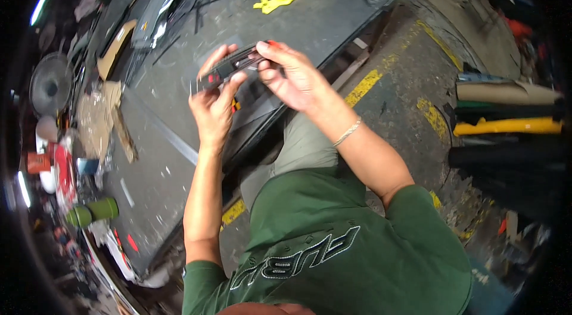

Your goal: Cutting rectangular slots into a piece of grey fabric using a utility knife and a metal ruler.

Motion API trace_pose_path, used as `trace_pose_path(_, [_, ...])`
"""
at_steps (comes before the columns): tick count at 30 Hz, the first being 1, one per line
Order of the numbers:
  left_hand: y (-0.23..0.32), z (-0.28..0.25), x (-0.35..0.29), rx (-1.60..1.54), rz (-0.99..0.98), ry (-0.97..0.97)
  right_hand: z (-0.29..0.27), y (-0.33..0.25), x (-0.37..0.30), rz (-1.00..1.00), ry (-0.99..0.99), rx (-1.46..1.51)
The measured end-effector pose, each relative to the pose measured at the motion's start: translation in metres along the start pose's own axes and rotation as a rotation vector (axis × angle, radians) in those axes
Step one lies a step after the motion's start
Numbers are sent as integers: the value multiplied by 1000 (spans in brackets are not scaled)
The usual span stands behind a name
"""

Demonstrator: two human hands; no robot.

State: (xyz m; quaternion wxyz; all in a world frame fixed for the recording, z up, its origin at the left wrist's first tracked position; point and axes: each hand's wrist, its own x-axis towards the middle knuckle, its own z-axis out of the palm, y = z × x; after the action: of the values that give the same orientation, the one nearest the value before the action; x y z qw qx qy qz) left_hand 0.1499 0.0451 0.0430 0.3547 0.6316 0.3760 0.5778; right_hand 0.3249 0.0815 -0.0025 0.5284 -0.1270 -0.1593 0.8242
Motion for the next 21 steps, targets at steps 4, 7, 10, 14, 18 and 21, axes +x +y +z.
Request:
trace_pose_path(4, [5,0,8,498,453,-115,16,8,3,-1,-87,359])
trace_pose_path(7, [0,4,7,445,468,-115,24,6,7,-68,-138,524])
trace_pose_path(10, [-2,3,6,515,465,-154,20,8,14,-111,-173,506])
trace_pose_path(14, [-2,2,10,605,658,-241,27,7,13,56,-204,691])
trace_pose_path(18, [0,0,9,678,683,-287,22,3,15,-18,-97,617])
trace_pose_path(21, [6,-2,2,466,538,-216,15,-14,35,-373,261,-95])
